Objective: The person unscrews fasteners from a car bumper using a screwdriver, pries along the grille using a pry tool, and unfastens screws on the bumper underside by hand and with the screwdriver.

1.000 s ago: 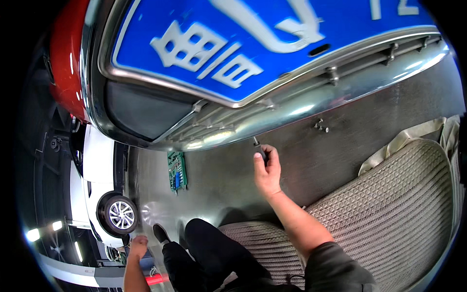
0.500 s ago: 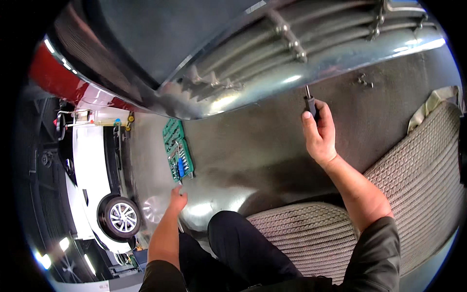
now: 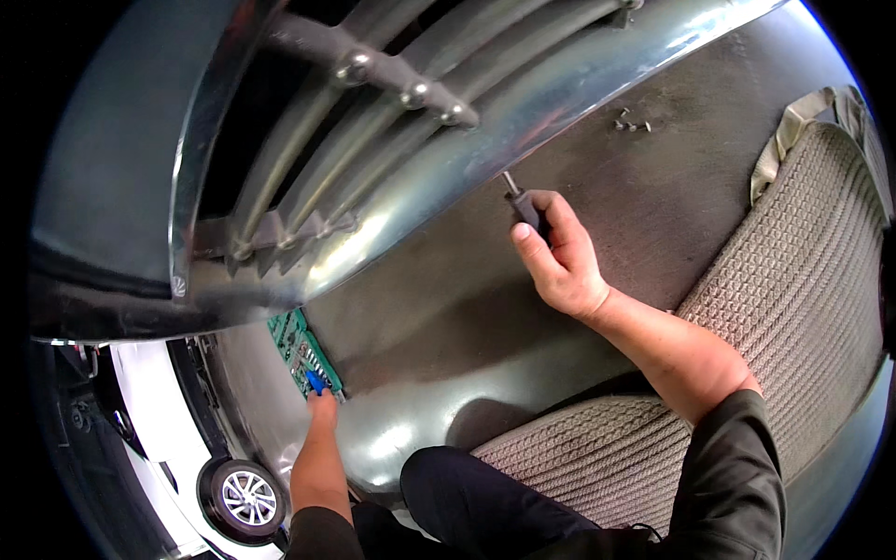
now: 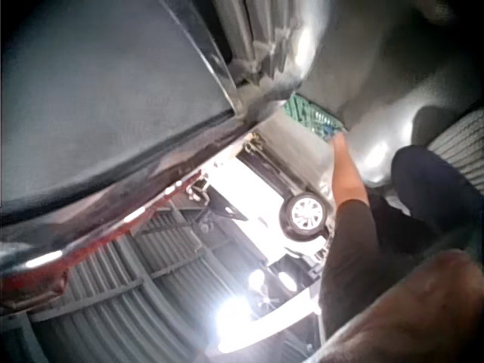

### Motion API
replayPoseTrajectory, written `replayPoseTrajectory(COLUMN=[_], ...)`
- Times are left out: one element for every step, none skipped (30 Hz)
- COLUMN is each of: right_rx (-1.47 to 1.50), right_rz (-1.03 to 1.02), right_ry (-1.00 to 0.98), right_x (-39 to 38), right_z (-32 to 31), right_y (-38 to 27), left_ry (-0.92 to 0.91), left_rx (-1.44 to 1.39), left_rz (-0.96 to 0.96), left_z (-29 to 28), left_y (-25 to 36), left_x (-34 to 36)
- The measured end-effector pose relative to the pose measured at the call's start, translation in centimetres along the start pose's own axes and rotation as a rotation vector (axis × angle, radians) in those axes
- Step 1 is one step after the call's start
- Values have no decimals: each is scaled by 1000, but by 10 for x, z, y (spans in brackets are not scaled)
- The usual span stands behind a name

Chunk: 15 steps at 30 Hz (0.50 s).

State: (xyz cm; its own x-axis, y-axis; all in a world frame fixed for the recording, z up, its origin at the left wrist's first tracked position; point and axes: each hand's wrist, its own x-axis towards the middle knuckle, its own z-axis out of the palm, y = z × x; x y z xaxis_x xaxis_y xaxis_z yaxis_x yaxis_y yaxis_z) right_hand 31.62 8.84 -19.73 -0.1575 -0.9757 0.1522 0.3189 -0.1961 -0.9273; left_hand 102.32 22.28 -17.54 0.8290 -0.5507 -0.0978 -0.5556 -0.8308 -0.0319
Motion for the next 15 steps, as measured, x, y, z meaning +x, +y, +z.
replayPoseTrajectory(right_rx=[63,71,89,82,67,57,47,-7,-57,-41,1,47,49,20,-6], right_rz=[76,73,67,71,68,62,58,9,-41,-42,14,69,73,70,66], right_ry=[-19,-21,-24,-21,-25,-30,-32,-20,-7,-16,-29,-44,-53,-48,-44], right_x=[-1,-1,0,0,1,0,1,0,-1,-2,-1,-1,-3,-3,-4], right_z=[-1,-4,-6,-8,-9,-9,-8,-8,-7,-5,-4,-2,-3,-7,-10], right_y=[-7,-10,-12,-11,-10,-10,-3,1,4,0,-5,-9,-10,-11,-10], left_ry=[-11,-19,-17,-33,-52,-79,-108,-121,-131,-131,-126,-105,-85,-58,-30], left_rx=[5,20,36,0,-34,-96,-165,-239,-318,-389,-454,-495,-499,-482,-463], left_rz=[-1,25,49,3,-35,-88,-143,-198,-238,-274,-303,-317,-315,-305,-298], left_z=[3,5,3,6,5,2,8,2,-1,-11,-21,-33,-38,-41,-46], left_y=[-8,-12,-14,-9,-6,-8,-7,-10,-7,-6,-7,-9,-8,-4,-3], left_x=[7,16,24,26,26,20,16,8,3,-4,-12,-21,-35,-49,-67])
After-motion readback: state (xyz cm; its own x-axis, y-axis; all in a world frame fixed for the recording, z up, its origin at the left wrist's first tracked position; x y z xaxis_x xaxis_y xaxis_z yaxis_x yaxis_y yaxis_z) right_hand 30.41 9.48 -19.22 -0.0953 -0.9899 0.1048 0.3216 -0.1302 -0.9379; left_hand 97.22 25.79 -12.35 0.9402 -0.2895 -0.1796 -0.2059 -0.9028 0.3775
